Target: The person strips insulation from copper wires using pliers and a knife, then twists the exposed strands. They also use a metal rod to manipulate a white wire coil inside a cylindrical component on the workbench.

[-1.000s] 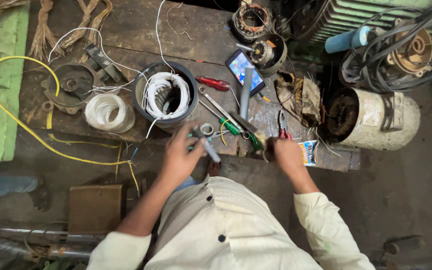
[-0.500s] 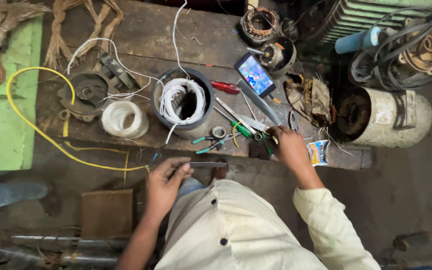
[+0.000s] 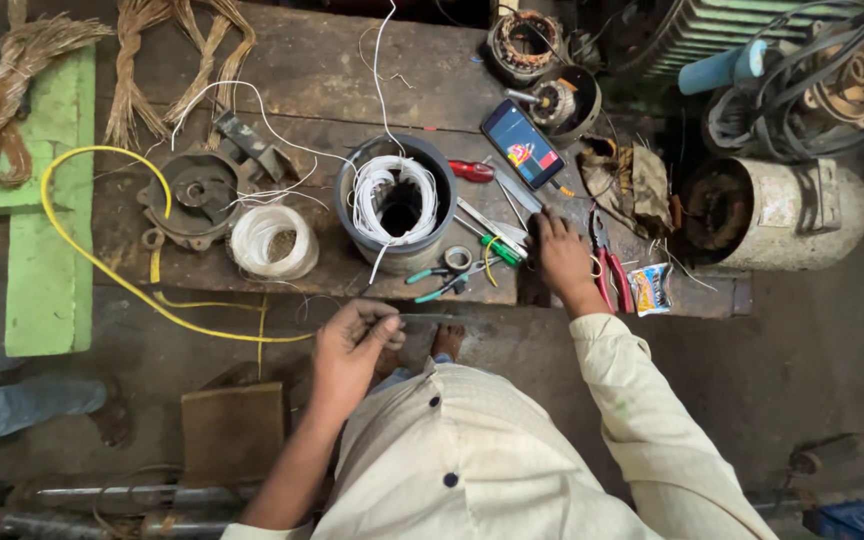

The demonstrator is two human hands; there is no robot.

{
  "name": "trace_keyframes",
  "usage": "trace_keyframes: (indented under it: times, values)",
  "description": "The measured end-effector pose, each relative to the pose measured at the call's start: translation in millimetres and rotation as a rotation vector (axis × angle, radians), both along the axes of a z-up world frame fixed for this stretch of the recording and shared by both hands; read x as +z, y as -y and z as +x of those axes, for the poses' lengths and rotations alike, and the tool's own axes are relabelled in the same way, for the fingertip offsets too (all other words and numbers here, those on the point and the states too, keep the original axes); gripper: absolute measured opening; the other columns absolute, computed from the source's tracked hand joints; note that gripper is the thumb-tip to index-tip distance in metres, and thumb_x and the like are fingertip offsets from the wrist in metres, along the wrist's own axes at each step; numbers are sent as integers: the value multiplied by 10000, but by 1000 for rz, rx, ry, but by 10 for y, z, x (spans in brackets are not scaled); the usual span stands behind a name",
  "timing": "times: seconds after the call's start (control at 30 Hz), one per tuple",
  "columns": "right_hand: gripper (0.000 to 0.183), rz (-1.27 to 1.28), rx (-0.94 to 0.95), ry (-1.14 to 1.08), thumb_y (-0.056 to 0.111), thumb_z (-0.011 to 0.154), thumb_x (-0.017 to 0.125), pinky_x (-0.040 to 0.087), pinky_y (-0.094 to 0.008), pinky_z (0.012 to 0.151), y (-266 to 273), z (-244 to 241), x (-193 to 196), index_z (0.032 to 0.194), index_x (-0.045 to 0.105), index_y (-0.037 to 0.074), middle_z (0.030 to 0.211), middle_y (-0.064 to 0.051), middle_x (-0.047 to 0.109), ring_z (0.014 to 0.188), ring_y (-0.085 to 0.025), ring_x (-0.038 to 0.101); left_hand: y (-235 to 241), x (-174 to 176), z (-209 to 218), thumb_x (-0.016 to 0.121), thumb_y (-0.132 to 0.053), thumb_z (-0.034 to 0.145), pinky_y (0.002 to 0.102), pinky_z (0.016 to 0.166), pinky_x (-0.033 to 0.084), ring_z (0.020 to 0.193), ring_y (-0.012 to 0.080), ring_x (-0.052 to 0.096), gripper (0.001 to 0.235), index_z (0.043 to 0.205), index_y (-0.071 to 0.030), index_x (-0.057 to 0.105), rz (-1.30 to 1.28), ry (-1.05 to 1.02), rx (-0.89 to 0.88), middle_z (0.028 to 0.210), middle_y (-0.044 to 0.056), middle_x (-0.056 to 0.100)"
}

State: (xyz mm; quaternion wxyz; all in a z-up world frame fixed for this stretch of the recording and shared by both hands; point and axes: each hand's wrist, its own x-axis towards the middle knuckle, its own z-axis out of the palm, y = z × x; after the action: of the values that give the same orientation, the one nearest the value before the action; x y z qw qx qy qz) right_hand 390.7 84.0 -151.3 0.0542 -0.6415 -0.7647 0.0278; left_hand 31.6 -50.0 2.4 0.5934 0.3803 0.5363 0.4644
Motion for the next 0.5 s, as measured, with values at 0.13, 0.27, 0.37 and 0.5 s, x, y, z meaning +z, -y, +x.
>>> trace_keyframes:
  times: [0.13, 0.27, 0.37, 0.5]
  values:
    - [509, 5, 165, 82, 139, 888, 586, 449, -504, 1037, 96, 99, 223, 1396, 569, 110, 1464, -80, 579, 1362, -333, 516, 8, -130, -102, 691, -109, 943, 276, 732, 601, 786, 102, 712, 146, 1034, 3, 673, -13, 100, -64, 912, 60, 756]
    - [293, 150, 119, -360, 115, 972, 651, 509, -439, 991, 384, -346, 1048, 1258, 659, 50, 1282, -148, 660, 1184, -362, 611, -33, -128, -84, 716, -104, 991, 241, 726, 539, 790, 68, 628, 133, 1033, 6, 654, 85, 124, -108, 903, 44, 683]
    - [171, 68, 0, -787, 70, 981, 665, 556, -360, 849, 862, -944, 1691, 1142, 706, 33, 1094, -113, 734, 957, -276, 709, -104, -21, -56, 714, -116, 1012, 223, 699, 471, 783, 49, 555, 135, 1023, 5, 655, 50, 173, -147, 886, 9, 636]
    - [248, 125, 317, -909, 47, 903, 749, 566, -349, 936, 1184, -1613, 2172, 1141, 692, 4, 1157, -130, 719, 1073, -270, 717, -160, 165, -47, 650, -149, 1016, 227, 703, 482, 778, 45, 548, 143, 1062, -14, 660, 20, 322, -236, 1097, -37, 725]
